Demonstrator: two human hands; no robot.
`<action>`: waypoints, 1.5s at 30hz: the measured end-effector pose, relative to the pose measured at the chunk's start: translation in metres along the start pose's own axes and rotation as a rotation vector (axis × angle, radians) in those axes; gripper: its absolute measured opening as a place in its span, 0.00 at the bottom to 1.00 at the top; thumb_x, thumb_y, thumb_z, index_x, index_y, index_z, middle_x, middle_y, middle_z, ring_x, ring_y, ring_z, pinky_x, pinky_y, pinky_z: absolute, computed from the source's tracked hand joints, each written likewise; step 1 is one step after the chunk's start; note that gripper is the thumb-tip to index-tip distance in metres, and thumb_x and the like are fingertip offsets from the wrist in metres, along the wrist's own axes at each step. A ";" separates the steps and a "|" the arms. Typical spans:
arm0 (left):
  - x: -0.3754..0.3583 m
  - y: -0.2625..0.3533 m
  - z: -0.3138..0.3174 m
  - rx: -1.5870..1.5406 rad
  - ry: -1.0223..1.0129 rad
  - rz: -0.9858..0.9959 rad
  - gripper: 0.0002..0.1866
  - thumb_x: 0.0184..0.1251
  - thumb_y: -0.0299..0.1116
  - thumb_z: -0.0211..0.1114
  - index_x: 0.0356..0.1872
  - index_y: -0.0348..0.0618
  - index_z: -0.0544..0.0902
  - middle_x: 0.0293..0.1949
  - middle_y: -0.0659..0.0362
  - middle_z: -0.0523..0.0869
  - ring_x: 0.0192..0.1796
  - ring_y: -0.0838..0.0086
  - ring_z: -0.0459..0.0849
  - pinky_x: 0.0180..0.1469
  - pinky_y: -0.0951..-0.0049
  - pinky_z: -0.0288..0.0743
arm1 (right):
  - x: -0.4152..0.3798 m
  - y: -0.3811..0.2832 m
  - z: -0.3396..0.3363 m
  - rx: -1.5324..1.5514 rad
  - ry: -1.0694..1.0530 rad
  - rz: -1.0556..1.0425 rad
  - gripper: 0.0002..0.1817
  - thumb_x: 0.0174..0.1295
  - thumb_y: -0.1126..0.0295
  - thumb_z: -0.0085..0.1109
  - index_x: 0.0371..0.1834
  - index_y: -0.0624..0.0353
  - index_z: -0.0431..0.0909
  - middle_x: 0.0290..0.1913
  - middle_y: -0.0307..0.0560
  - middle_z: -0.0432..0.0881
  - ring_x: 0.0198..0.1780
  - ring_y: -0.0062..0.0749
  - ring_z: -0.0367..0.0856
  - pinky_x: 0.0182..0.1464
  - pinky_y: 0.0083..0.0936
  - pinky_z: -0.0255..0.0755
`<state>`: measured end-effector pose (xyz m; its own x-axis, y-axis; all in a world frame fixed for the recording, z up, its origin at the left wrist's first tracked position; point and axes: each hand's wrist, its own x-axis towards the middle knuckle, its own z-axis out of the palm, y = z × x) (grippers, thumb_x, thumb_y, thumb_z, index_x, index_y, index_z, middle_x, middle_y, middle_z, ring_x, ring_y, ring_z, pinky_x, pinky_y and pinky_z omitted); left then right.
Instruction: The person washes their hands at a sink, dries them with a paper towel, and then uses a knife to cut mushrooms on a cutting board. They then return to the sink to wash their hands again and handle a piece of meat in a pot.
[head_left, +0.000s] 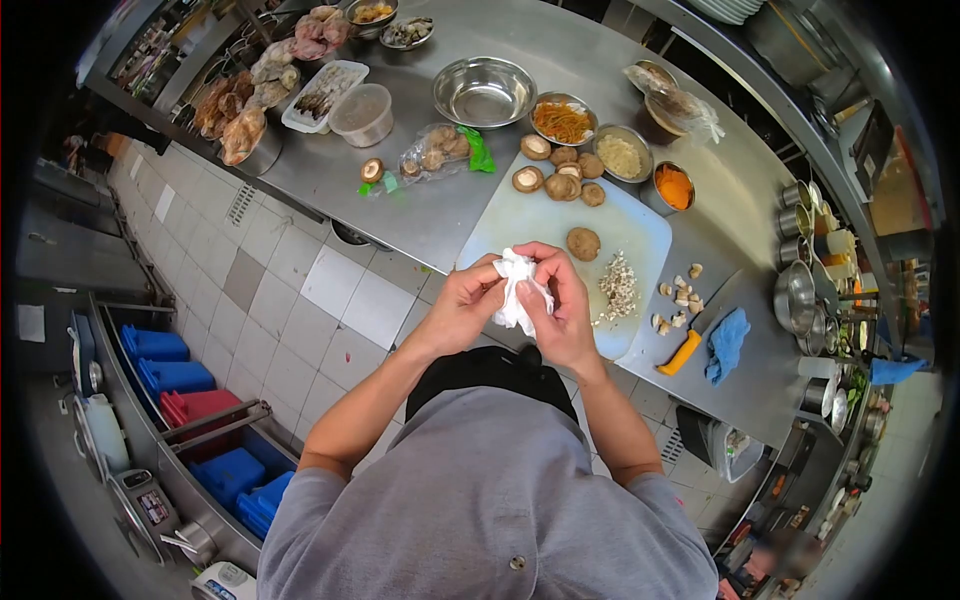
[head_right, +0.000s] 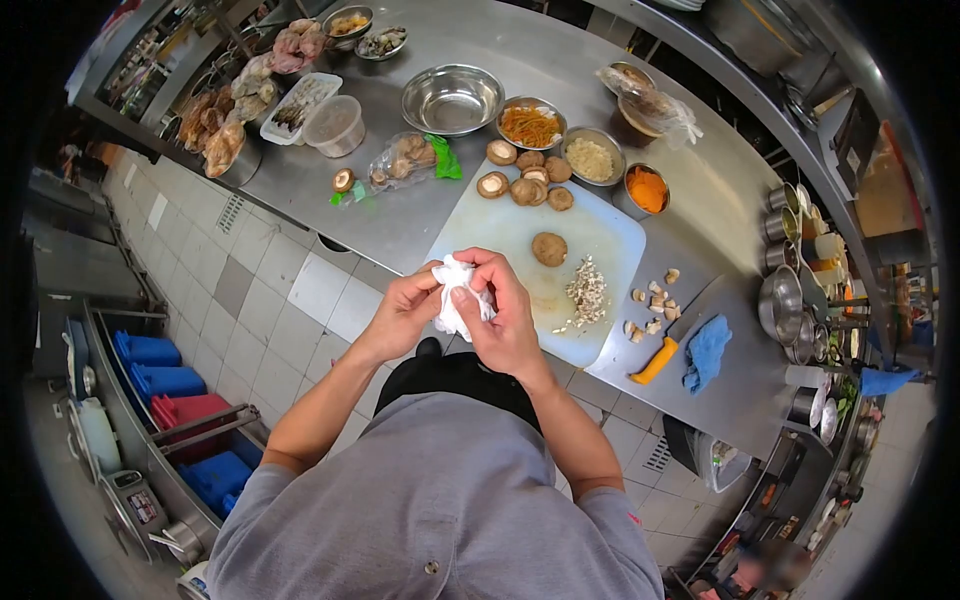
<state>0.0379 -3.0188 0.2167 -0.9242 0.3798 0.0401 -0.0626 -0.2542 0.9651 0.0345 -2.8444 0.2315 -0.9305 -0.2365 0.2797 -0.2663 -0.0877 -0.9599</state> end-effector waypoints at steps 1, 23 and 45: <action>0.000 0.000 -0.001 0.026 -0.008 -0.016 0.13 0.77 0.28 0.58 0.56 0.36 0.81 0.48 0.62 0.79 0.50 0.81 0.79 0.55 0.74 0.75 | -0.001 0.003 0.004 0.038 0.057 -0.007 0.09 0.69 0.74 0.58 0.39 0.61 0.65 0.56 0.53 0.76 0.47 0.23 0.74 0.51 0.21 0.70; -0.028 -0.013 -0.003 0.405 -0.529 -0.474 0.09 0.64 0.31 0.70 0.40 0.42 0.78 0.25 0.66 0.73 0.26 0.82 0.70 0.28 0.75 0.66 | -0.036 0.041 0.006 -0.991 -0.243 -0.155 0.17 0.66 0.58 0.56 0.25 0.59 0.81 0.24 0.49 0.81 0.28 0.42 0.79 0.28 0.37 0.74; -0.021 -0.024 -0.007 0.193 -0.526 -0.415 0.11 0.63 0.27 0.71 0.41 0.41 0.77 0.31 0.67 0.77 0.27 0.87 0.71 0.28 0.81 0.67 | -0.029 0.040 0.006 -0.834 -0.155 -0.093 0.18 0.67 0.61 0.53 0.22 0.59 0.79 0.21 0.46 0.79 0.24 0.51 0.78 0.29 0.40 0.72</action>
<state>0.0559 -3.0263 0.1908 -0.5298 0.8044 -0.2688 -0.2576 0.1493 0.9546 0.0521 -2.8464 0.1848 -0.8669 -0.3986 0.2993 -0.4946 0.6133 -0.6158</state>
